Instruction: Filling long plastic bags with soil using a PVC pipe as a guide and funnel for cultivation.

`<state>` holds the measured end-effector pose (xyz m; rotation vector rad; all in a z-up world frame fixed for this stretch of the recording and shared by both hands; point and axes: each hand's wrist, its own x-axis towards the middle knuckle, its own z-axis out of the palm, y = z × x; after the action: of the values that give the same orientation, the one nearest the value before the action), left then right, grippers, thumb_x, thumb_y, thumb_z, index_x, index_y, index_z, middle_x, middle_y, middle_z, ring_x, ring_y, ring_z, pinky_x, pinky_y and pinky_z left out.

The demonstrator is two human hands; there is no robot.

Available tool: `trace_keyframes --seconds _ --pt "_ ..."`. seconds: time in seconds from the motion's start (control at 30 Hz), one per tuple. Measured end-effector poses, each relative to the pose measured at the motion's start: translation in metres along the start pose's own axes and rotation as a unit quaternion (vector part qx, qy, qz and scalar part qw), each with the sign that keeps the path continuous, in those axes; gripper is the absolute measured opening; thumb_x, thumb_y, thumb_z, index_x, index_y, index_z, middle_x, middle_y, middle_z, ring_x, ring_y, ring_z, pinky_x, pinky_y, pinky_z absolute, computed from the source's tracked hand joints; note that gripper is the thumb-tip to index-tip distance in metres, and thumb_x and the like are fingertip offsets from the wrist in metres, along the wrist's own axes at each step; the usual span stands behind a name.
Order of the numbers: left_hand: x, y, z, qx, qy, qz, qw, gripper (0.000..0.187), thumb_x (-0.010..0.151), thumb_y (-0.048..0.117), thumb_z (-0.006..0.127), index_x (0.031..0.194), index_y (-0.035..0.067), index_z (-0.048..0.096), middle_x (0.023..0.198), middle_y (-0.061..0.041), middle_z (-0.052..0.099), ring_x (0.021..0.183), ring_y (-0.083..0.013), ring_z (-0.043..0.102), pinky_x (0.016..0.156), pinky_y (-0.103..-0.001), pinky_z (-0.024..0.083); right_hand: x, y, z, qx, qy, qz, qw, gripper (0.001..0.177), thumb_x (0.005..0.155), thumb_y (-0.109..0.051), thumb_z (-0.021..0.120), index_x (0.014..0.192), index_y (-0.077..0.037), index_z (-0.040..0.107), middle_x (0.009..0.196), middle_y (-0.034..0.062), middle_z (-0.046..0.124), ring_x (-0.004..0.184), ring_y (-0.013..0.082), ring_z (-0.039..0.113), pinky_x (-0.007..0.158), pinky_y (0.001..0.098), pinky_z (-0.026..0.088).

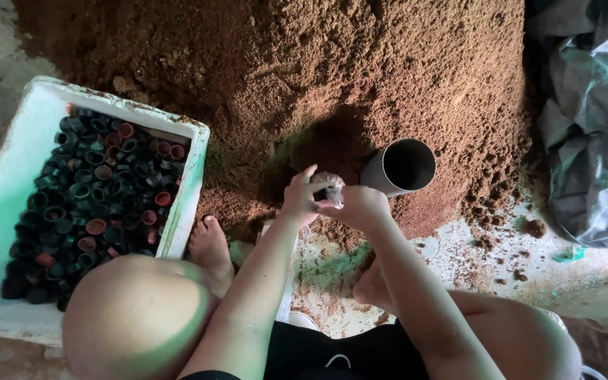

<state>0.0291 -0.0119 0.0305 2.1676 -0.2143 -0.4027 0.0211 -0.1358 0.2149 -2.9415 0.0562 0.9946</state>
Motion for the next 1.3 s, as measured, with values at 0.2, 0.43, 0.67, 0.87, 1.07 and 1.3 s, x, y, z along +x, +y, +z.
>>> trace_keyframes --seconds 0.2,0.43,0.67,0.87,1.07,1.3 --pt "0.005 -0.01 0.006 -0.017 0.004 -0.02 1.0 0.048 0.075 0.057 0.08 0.122 0.051 0.071 0.164 0.001 0.039 0.148 -0.03 0.038 0.109 -0.052 0.041 0.051 0.023 0.046 0.053 -0.017 0.006 0.998 0.06 0.094 -0.069 0.051 0.108 -0.015 0.075 0.104 0.0107 0.077 0.105 0.0324 0.073 0.09 0.0483 0.058" --pt "0.005 -0.007 0.003 -0.002 -0.004 -0.027 1.0 0.051 0.073 0.052 0.076 0.124 0.05 0.07 0.164 0.004 0.038 0.148 -0.0258 0.039 0.106 -0.049 0.044 0.062 0.014 0.06 0.037 0.02 0.032 0.999 0.066 0.094 -0.07 0.04 0.1 -0.013 0.074 0.099 0.0099 0.077 0.101 0.03 0.074 0.086 0.0478 0.06" --pt "-0.008 0.019 -0.022 -0.02 -0.005 -0.024 0.999 0.062 0.075 0.038 0.078 0.134 0.042 0.063 0.168 -0.01 0.027 0.146 -0.0314 0.044 0.112 -0.046 0.049 0.05 0.001 0.049 0.07 0.034 0.008 0.997 0.053 0.101 -0.048 0.038 0.101 -0.008 0.073 0.102 0.0146 0.077 0.103 0.0355 0.073 0.088 0.0527 0.058" --pt "-0.006 0.013 -0.021 0.014 0.006 0.02 1.0 0.049 0.077 0.031 0.08 0.124 0.04 0.072 0.163 -0.01 0.038 0.143 -0.0388 0.046 0.118 -0.044 0.043 0.042 -0.003 0.044 0.035 0.031 0.009 0.999 0.052 0.101 -0.048 0.037 0.103 -0.013 0.075 0.101 0.0123 0.078 0.103 0.0343 0.074 0.087 0.0505 0.059" --pt "-0.012 0.027 -0.043 0.002 -0.01 -0.005 1.0 0.039 0.076 0.033 0.082 0.113 0.042 0.075 0.164 -0.008 0.038 0.142 -0.0378 0.048 0.116 -0.042 0.046 0.046 0.009 0.048 0.032 0.027 -0.021 0.999 0.05 0.099 -0.052 0.041 0.104 -0.015 0.075 0.102 0.0129 0.076 0.102 0.0365 0.073 0.088 0.0529 0.058" --pt "-0.013 0.028 -0.035 -0.015 0.0 -0.011 1.0 0.048 0.073 0.036 0.087 0.119 0.041 0.074 0.161 -0.009 0.042 0.14 -0.0337 0.05 0.115 -0.039 0.048 0.064 0.058 0.063 0.379 -0.011 -0.028 0.925 0.025 0.094 -0.025 0.061 0.087 -0.006 0.075 0.068 0.0096 0.073 0.052 0.0193 0.068 0.053 0.0333 0.053"
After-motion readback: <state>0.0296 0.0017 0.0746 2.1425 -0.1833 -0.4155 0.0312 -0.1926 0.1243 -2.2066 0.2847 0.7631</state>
